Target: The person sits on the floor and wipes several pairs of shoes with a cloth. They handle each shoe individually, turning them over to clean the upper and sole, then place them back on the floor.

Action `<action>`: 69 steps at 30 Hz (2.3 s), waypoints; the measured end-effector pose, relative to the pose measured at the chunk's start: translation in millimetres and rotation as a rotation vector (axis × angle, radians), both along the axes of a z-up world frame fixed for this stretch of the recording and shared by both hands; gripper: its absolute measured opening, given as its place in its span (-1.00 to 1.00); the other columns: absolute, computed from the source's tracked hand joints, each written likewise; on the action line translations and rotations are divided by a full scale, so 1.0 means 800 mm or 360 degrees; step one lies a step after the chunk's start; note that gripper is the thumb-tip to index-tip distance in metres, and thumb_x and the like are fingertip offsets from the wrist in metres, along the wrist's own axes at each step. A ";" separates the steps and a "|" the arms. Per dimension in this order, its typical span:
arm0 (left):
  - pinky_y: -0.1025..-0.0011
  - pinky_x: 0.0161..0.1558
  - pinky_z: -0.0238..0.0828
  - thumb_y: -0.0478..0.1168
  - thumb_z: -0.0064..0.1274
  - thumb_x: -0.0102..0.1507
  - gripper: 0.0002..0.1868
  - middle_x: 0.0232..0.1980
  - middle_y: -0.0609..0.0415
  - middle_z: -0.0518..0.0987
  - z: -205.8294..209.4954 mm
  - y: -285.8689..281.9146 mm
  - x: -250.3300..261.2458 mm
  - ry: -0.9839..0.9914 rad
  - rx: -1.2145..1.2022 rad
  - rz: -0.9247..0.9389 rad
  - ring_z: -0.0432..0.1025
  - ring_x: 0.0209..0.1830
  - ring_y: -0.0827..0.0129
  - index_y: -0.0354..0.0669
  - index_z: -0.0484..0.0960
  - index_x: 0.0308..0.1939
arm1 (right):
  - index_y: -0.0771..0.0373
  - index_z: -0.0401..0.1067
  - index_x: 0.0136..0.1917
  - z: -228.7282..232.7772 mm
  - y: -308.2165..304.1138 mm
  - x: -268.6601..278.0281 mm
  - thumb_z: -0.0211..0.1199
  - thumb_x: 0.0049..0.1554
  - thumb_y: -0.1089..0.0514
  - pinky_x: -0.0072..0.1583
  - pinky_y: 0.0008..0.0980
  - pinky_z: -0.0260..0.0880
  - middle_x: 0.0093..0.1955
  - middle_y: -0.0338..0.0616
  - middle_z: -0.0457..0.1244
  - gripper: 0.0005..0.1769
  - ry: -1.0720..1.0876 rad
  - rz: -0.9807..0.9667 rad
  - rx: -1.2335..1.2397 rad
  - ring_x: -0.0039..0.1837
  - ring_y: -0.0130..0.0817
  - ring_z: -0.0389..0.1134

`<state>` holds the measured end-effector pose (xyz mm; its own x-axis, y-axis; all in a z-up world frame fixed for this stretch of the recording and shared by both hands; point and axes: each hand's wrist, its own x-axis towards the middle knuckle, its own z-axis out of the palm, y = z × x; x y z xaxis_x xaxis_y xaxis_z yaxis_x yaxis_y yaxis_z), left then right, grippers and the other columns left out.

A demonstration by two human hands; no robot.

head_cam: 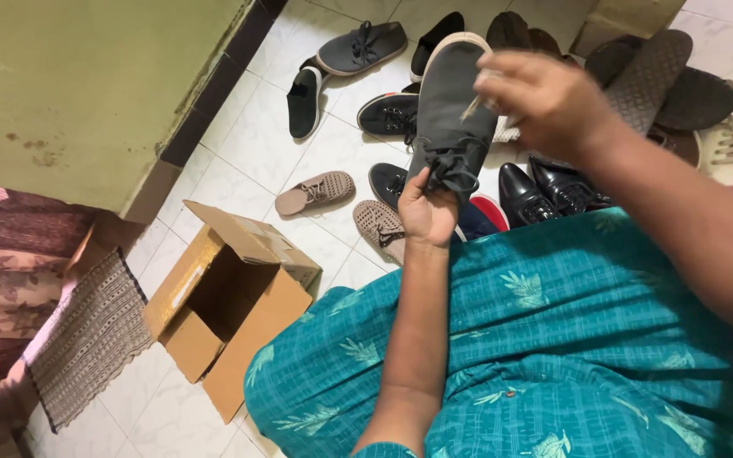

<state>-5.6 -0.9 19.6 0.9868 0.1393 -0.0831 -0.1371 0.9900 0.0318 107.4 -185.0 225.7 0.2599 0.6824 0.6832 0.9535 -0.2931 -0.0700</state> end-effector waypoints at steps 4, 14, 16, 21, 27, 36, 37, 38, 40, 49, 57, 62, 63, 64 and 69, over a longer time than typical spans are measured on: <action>0.16 0.42 0.29 -0.27 -0.08 0.39 -0.59 0.23 -0.23 0.61 0.016 -0.006 0.000 -0.0105 -0.0085 -0.0071 0.47 0.28 0.06 -0.52 0.50 0.25 | 0.30 0.56 0.08 -0.040 0.031 0.002 0.43 -0.07 0.18 0.26 -0.16 0.50 0.27 0.03 0.37 -0.58 -0.0061 0.0235 -0.0089 0.32 -0.06 0.41; 0.14 0.45 0.27 -0.29 -0.09 0.41 -0.63 0.23 -0.19 0.61 0.002 -0.008 -0.004 -0.0175 -0.0213 -0.0134 0.48 0.29 0.07 -0.47 0.54 0.24 | 0.32 0.53 0.20 -0.046 -0.002 0.055 0.39 0.28 0.36 0.39 -0.24 0.48 0.37 0.06 0.35 -0.78 -0.0133 -0.0120 0.0292 0.40 -0.05 0.41; 0.15 0.47 0.27 -0.30 -0.09 0.41 -0.63 0.24 -0.19 0.60 0.002 -0.015 -0.004 -0.0166 -0.0206 -0.0120 0.48 0.29 0.08 -0.47 0.53 0.24 | 0.31 0.52 0.18 -0.046 0.009 0.036 0.39 0.29 0.35 0.44 -0.23 0.48 0.38 0.10 0.33 -0.81 -0.0189 -0.0015 0.0308 0.42 -0.04 0.40; 0.14 0.40 0.28 -0.32 -0.06 0.31 -0.54 0.24 -0.19 0.59 0.025 -0.028 -0.005 -0.0182 -0.0185 -0.0159 0.49 0.26 0.06 -0.47 0.49 0.28 | 0.27 0.56 0.07 -0.066 0.036 0.020 0.35 0.15 0.20 0.36 -0.13 0.47 0.30 0.06 0.36 -0.79 -0.0219 0.0457 -0.0014 0.34 -0.02 0.43; 0.16 0.43 0.34 -0.29 -0.07 0.39 -0.61 0.25 -0.19 0.59 -0.044 -0.018 0.004 -0.0122 -0.0101 -0.0253 0.49 0.27 0.07 -0.49 0.50 0.24 | 0.27 0.49 0.16 -0.092 -0.022 0.122 0.19 0.31 0.41 0.21 -0.32 0.54 0.22 -0.01 0.41 -0.81 -0.0276 -0.0454 0.0196 0.19 -0.19 0.49; 0.31 0.13 0.45 -0.40 0.03 0.31 -0.74 0.02 -0.10 0.62 0.018 -0.053 -0.007 0.0352 0.2215 0.0697 0.52 0.02 0.15 -0.39 0.62 0.07 | 0.39 0.50 0.17 -0.016 0.001 0.047 0.34 0.21 0.41 0.36 -0.14 0.52 0.30 0.21 0.35 -0.76 -0.0212 -0.0087 0.0422 0.34 0.03 0.43; 0.31 0.13 0.45 -0.40 0.03 0.31 -0.74 0.02 -0.10 0.62 0.017 -0.052 -0.005 0.0352 0.2210 0.0701 0.52 0.02 0.15 -0.39 0.62 0.07 | 0.39 0.50 0.17 -0.030 0.006 0.041 0.34 0.21 0.41 0.36 -0.14 0.52 0.30 0.21 0.35 -0.76 -0.0216 -0.0083 0.0418 0.34 0.03 0.43; 0.31 0.16 0.47 -0.36 0.00 0.34 -0.72 0.05 -0.08 0.63 0.017 -0.051 -0.004 0.0318 0.2498 0.0874 0.53 0.07 0.17 -0.36 0.62 0.12 | 0.34 0.52 0.18 -0.044 0.012 0.036 0.37 0.25 0.38 0.38 -0.16 0.48 0.34 0.17 0.36 -0.77 -0.0183 -0.0034 0.0304 0.39 0.00 0.42; 0.31 0.19 0.48 -0.31 -0.03 0.37 -0.69 0.09 -0.05 0.64 0.012 -0.047 -0.003 0.0291 0.2786 0.1056 0.55 0.11 0.20 -0.32 0.61 0.16 | 0.30 0.54 0.19 -0.058 0.028 0.014 0.40 0.28 0.35 0.40 -0.18 0.44 0.38 0.13 0.36 -0.79 -0.0148 0.0025 0.0192 0.45 -0.03 0.41; 0.24 0.17 0.48 -0.32 -0.09 0.37 -0.66 0.10 -0.15 0.63 0.005 -0.041 -0.003 0.0355 0.2957 0.1010 0.52 0.10 0.12 -0.34 0.59 0.20 | 0.27 0.59 0.03 -0.042 0.055 -0.014 0.30 0.04 0.29 0.34 -0.17 0.47 0.22 -0.02 0.42 -0.74 -0.0378 0.0631 -0.0179 0.31 -0.06 0.44; 0.30 0.04 0.53 -0.37 0.05 0.37 -0.80 -0.05 -0.09 0.67 -0.020 -0.033 -0.001 0.0297 0.2578 0.0852 0.57 -0.05 0.24 -0.43 0.66 0.02 | 0.28 0.55 0.11 -0.046 0.029 0.036 0.34 0.21 0.31 0.43 -0.15 0.45 0.31 0.05 0.37 -0.82 -0.0294 -0.0142 0.0052 0.41 0.01 0.39; 0.40 0.20 0.41 -0.37 -0.04 0.34 -0.68 0.12 0.03 0.60 0.009 -0.033 0.003 0.0294 0.1428 0.0481 0.48 0.14 0.34 -0.28 0.56 0.18 | 0.29 0.56 0.14 -0.064 0.067 -0.023 0.28 0.14 0.36 0.39 -0.16 0.43 0.25 0.05 0.39 -0.72 -0.0339 0.0416 -0.0136 0.36 -0.08 0.40; 0.44 0.19 0.42 -0.34 -0.08 0.32 -0.63 0.14 0.11 0.61 0.017 -0.031 0.003 0.0289 0.0938 0.0349 0.48 0.15 0.40 -0.13 0.54 0.22 | 0.28 0.56 0.17 -0.064 0.074 -0.036 0.28 0.13 0.35 0.39 -0.18 0.41 0.25 0.03 0.39 -0.68 -0.0376 0.0541 -0.0170 0.37 -0.10 0.40; 0.44 0.19 0.42 -0.34 -0.08 0.32 -0.63 0.14 0.11 0.61 0.012 -0.030 0.003 0.0292 0.0942 0.0347 0.48 0.15 0.40 -0.13 0.54 0.22 | 0.28 0.56 0.17 -0.055 0.072 -0.030 0.28 0.13 0.35 0.39 -0.18 0.41 0.25 0.03 0.39 -0.68 -0.0373 0.0539 -0.0167 0.37 -0.10 0.40; 0.34 0.20 0.44 -0.50 -0.06 0.30 -0.65 0.07 -0.04 0.60 -0.044 -0.021 0.008 0.0293 0.0948 0.0389 0.51 0.08 0.27 -0.44 0.54 0.18 | 0.23 0.55 0.20 -0.041 0.045 0.039 0.37 0.15 0.30 0.50 -0.15 0.37 0.31 0.02 0.36 -0.68 -0.0403 0.0170 -0.0156 0.45 -0.06 0.35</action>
<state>0.9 -17.4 -16.0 0.8981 0.4311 -0.0869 -0.2952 0.7375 0.6074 138.9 -149.1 193.0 0.0126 0.7628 0.6465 0.9629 -0.1836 0.1979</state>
